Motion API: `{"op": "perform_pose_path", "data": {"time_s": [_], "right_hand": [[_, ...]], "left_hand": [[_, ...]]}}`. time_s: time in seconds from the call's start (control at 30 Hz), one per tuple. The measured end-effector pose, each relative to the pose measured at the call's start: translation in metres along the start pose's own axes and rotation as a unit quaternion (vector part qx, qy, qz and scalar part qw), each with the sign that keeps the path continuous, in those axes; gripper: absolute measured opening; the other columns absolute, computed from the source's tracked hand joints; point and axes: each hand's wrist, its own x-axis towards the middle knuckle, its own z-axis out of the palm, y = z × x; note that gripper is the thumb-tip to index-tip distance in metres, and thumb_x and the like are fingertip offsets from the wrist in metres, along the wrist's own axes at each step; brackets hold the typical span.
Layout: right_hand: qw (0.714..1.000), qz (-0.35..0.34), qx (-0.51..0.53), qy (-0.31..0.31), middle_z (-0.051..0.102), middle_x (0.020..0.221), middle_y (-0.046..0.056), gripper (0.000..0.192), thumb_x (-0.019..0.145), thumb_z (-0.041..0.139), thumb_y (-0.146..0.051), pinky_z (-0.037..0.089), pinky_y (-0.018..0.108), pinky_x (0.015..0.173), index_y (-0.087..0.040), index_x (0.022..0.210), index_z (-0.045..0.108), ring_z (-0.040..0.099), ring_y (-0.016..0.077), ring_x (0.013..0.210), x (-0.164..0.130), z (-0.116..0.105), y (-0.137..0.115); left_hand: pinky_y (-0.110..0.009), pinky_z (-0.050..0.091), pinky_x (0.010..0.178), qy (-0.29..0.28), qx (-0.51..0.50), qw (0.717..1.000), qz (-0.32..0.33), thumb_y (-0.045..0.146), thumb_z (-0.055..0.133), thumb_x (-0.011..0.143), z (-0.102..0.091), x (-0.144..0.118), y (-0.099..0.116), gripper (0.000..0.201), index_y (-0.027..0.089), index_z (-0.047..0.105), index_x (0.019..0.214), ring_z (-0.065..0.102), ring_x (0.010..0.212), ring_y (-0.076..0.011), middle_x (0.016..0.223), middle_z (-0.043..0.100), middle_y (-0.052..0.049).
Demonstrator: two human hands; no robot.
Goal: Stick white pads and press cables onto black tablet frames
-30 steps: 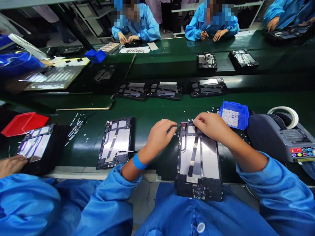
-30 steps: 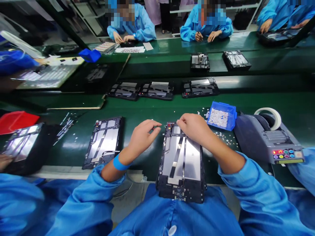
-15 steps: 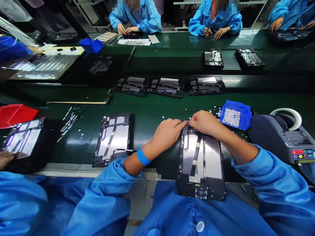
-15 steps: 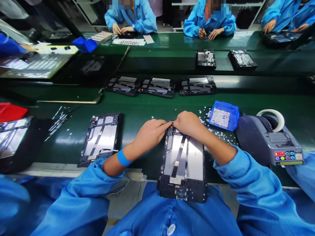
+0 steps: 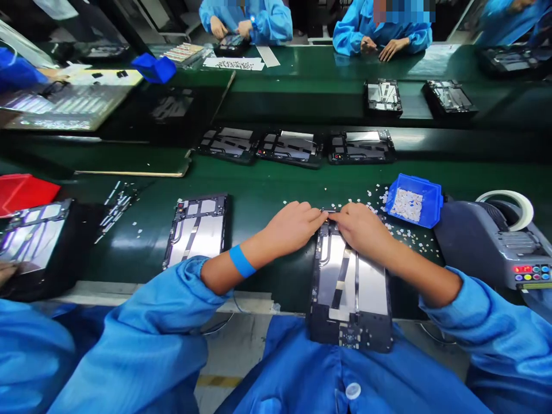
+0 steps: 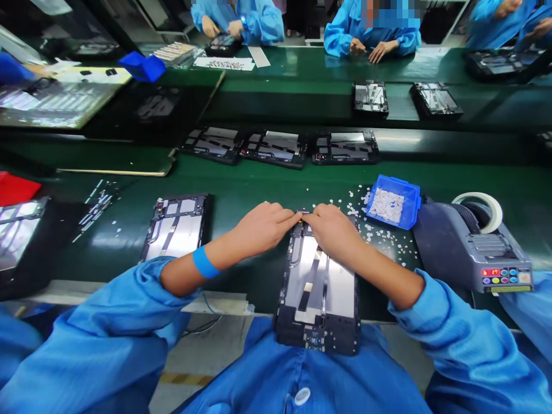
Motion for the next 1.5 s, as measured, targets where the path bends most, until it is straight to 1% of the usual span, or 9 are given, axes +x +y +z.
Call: {"op": "perform_pose_path", "data": {"time_s": [0.33,0.5,0.67,0.8,0.93,1.07,1.23,1.37,1.5], "right_hand": [[0.996,-0.078,-0.036,-0.024,0.069,0.106,0.011,0.042,0.102,0.045,-0.013,0.046,0.036,0.083,-0.021,0.133,0.072,0.056,0.0239,0.09,-0.006,-0.007,-0.003],[0.991,0.057,0.035,0.113,0.071,0.127,0.016,0.041,0.102,0.049,-0.024,0.046,0.046,0.105,-0.016,0.137,0.069,0.062,0.0305,0.12,-0.03,-0.025,0.022],[0.974,0.144,0.156,0.075,0.075,0.123,0.014,0.037,0.1,0.05,-0.028,0.052,0.044,0.103,-0.015,0.127,0.073,0.069,0.0275,0.115,-0.052,-0.016,0.04],[0.969,0.122,0.201,0.069,0.078,0.119,0.011,0.033,0.1,0.049,-0.025,0.053,0.042,0.101,-0.019,0.119,0.076,0.071,0.0248,0.111,-0.051,-0.009,0.028],[0.948,0.149,0.212,0.185,0.076,0.126,0.013,0.031,0.1,0.054,-0.029,0.05,0.045,0.108,-0.019,0.12,0.075,0.068,0.0262,0.12,-0.086,-0.029,0.013],[0.86,0.304,0.257,0.32,0.078,0.096,0.005,0.022,0.099,0.061,-0.036,0.059,0.036,0.085,-0.023,0.111,0.074,0.073,0.0202,0.088,-0.183,-0.045,0.014],[0.558,0.519,0.364,0.536,0.062,0.067,-0.006,0.037,0.073,0.082,-0.052,0.041,0.019,0.045,-0.022,0.087,0.063,0.053,0.0083,0.049,-0.291,-0.045,0.055],[0.524,0.538,0.457,0.477,0.069,0.074,0.001,0.049,0.061,0.087,-0.054,0.037,0.018,0.039,-0.019,0.088,0.066,0.056,0.0093,0.049,-0.299,-0.037,0.094],[0.517,0.528,0.489,0.464,0.064,0.064,-0.002,0.043,0.057,0.089,-0.046,0.037,0.017,0.039,-0.019,0.076,0.061,0.053,0.0078,0.048,-0.278,-0.034,0.109]], "left_hand": [[-0.039,0.05,0.099,0.056,-0.225,0.968,-0.097,0.01,0.049,0.093,0.014,-0.005,-0.017,0.055,0.025,0.064,0.143,0.065,0.106,-0.0223,0.128,0.071,-0.009],[-0.033,0.056,0.088,0.085,-0.416,0.881,-0.209,0.025,0.053,0.095,0.031,0.005,-0.006,0.053,0.022,0.06,0.148,0.069,0.101,-0.0215,0.132,0.071,-0.01],[-0.032,0.057,0.079,0.094,-0.497,0.828,-0.241,0.031,0.056,0.095,0.04,-0.005,0.01,0.051,0.018,0.061,0.143,0.071,0.089,-0.0208,0.109,0.076,-0.009],[-0.037,0.058,0.094,0.098,-0.468,0.852,-0.216,0.032,0.057,0.093,0.036,-0.02,0.016,0.047,0.019,0.064,0.138,0.071,0.11,-0.0235,0.129,0.072,-0.012],[-0.047,0.059,0.102,0.107,-0.357,0.906,-0.203,0.036,0.056,0.094,0.024,-0.024,0.02,0.044,0.023,0.065,0.134,0.068,0.12,-0.0289,0.135,0.07,-0.01],[-0.063,0.054,0.108,0.171,-0.171,0.958,-0.156,0.042,0.049,0.098,0.023,-0.028,0.012,0.051,0.056,0.049,0.147,0.064,0.124,-0.0332,0.137,0.068,0.01],[-0.066,0.057,0.088,0.119,-0.041,0.992,-0.001,0.035,0.042,0.095,0.025,-0.032,0.004,0.069,0.04,0.033,0.163,0.07,0.109,-0.046,0.126,0.075,-0.012],[-0.069,0.054,0.081,0.11,0.022,0.994,0.01,0.034,0.038,0.096,0.016,-0.035,0.008,0.08,0.042,0.007,0.169,0.069,0.111,-0.0508,0.124,0.076,-0.012],[-0.065,0.055,0.085,0.105,-0.004,0.994,-0.003,0.032,0.04,0.096,0.017,-0.037,0.005,0.075,0.056,0.018,0.164,0.071,0.111,-0.0437,0.127,0.076,0.001]]}}
